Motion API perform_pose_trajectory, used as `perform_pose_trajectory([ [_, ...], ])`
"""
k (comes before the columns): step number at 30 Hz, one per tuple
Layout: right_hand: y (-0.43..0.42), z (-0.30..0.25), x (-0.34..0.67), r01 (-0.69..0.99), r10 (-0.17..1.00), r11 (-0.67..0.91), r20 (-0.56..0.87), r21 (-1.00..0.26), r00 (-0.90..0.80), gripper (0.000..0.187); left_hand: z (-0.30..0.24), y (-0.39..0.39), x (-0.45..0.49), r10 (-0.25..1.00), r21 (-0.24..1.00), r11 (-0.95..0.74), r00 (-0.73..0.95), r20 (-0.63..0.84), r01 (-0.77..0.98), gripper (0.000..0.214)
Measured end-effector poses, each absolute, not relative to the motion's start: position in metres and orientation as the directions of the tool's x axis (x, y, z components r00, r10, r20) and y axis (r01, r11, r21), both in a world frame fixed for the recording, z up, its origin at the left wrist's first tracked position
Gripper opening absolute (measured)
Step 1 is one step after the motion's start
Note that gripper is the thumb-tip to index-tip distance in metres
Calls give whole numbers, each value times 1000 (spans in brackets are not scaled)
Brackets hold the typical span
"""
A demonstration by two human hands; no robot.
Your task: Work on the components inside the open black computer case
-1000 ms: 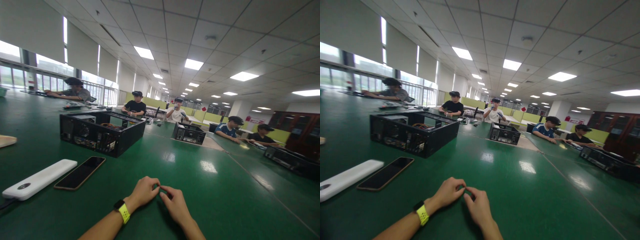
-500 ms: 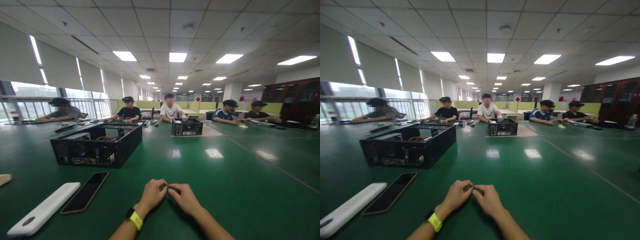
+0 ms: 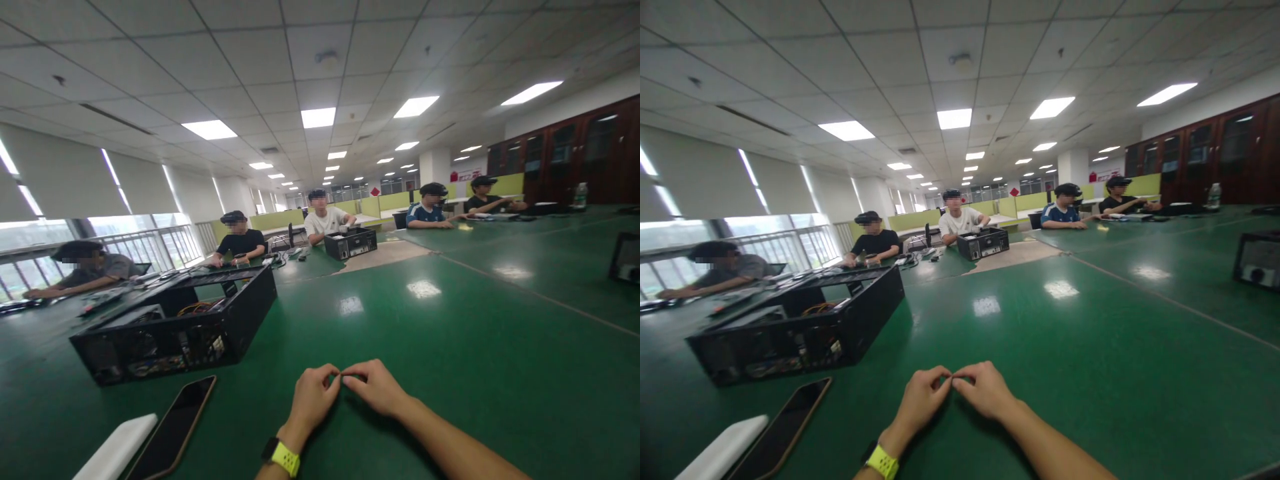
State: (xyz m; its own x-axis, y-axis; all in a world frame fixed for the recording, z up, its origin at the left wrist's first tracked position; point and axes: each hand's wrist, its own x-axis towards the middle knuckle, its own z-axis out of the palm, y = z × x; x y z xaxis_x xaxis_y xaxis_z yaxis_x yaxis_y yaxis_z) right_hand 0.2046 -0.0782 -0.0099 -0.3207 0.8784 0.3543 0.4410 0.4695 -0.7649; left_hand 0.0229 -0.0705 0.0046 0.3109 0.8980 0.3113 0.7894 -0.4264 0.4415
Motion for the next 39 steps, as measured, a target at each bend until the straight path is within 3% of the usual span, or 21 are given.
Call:
perform_pose_trajectory([
  [39, -81, -7, 207, 406, 858, 503, 384, -763, -340, 27, 2, -73, 23, 879, 451, -470, 359, 313, 759, 26],
])
